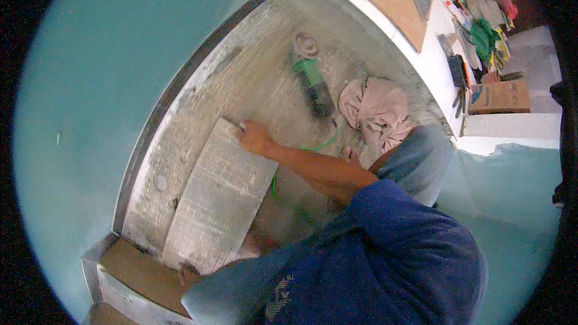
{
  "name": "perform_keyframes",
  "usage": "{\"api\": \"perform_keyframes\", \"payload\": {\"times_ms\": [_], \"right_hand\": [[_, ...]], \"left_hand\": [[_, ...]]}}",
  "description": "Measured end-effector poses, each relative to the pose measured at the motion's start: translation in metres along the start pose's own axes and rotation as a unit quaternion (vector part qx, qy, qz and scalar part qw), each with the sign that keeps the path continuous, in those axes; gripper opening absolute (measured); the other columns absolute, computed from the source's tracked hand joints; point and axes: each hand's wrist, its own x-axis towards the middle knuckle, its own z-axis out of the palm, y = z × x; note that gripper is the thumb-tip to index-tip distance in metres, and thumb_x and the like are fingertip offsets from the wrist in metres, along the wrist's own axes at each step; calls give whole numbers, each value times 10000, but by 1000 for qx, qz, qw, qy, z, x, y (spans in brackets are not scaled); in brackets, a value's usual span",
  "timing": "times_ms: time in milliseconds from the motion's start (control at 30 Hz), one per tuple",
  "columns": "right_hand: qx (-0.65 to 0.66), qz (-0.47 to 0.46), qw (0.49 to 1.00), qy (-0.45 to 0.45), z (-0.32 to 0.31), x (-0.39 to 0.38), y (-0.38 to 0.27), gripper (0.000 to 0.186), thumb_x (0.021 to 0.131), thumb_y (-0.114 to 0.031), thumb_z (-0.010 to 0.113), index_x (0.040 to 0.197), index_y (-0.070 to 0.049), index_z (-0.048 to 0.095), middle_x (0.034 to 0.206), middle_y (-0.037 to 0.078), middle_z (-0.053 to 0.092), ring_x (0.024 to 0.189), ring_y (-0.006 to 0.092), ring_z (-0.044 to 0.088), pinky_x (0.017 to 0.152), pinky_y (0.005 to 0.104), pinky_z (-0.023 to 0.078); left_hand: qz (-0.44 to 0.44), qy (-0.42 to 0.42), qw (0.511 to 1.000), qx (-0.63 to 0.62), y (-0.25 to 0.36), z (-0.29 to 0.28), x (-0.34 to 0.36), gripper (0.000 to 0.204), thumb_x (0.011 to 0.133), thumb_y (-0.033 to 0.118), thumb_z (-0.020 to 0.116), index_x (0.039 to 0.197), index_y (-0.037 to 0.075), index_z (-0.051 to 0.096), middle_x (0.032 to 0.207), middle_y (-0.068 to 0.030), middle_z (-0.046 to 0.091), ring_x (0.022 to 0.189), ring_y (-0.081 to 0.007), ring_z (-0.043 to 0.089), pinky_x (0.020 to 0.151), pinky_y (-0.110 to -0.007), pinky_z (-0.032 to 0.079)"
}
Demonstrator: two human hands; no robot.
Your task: The person measures and marks a dark tile, then uses an angle grinder to cut it. After cutting, the person places the tile on a stair step to check the fit and marks another tile on the floor.
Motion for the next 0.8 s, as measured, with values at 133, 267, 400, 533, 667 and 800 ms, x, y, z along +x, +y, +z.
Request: {"api": "perform_keyframes", "payload": {"times_ms": [133, 267, 400, 533, 667, 800], "right_hand": [[102, -19, 993, 54, -54, -13, -28, 498, 984, -436, 563, 1051, 45, 670, 988, 296, 686, 918, 474, 652, 827, 516, 507], [223, -24, 972, 72, -138, -17, -67, 459, 982, -407, 594, 1025, 44, 667, 907, 242, 694, 853, 381, 671, 786, 476, 505], [298, -48, 949, 93, -243, -14, -87, 472, 978, -425, 610, 1006, 42, 679, 844, 168, 689, 809, 248, 644, 765, 433, 507], [348, -71, 923, 147, -344, -18, -85, 439, 988, -396, 621, 987, 37, 695, 813, 70, 673, 761, 138, 586, 718, 343, 494], [374, -88, 907, 171, -431, -23, -67, 401, 992, -374, 631, 971, 19, 709, 800, 25, 662, 741, 93, 556, 678, 294, 470], [394, -48, 893, 211, -497, -36, -53, 409, 947, -369, 639, 956, 30, 725, 797, 147, 716, 717, 217, 643, 701, 382, 508]], "left_hand": [[71, -113, 976, -174, 69, -45, -67, 725, 927, 452, 673, 1440, -19, 472, 1461, -244, 489, 1279, -344, 523, 1073, -466, 421], [170, 8, 962, -215, 167, -91, -131, 620, 944, 479, 649, 1331, -1, 582, 1179, -201, 640, 953, -256, 628, 828, -410, 522], [246, -53, 926, -280, 247, -145, -193, 657, 951, 457, 652, 1390, -17, 530, 1221, -192, 615, 1025, -312, 613, 895, -430, 508], [338, -90, 899, -262, 301, -211, -279, 592, 981, 385, 636, 1380, -32, 504, 1259, -174, 606, 1120, -294, 589, 962, -420, 476], [372, -204, 816, -393, 349, -224, -361, 510, 986, 339, 646, 1326, -25, 537, 1243, -151, 618, 1124, -256, 592, 944, -408, 482], [341, -192, 842, -372, 396, -242, -432, 474, 984, 340, 660, 1304, 5, 566, 1249, -139, 627, 1098, -261, 609, 951, -412, 495]]}}
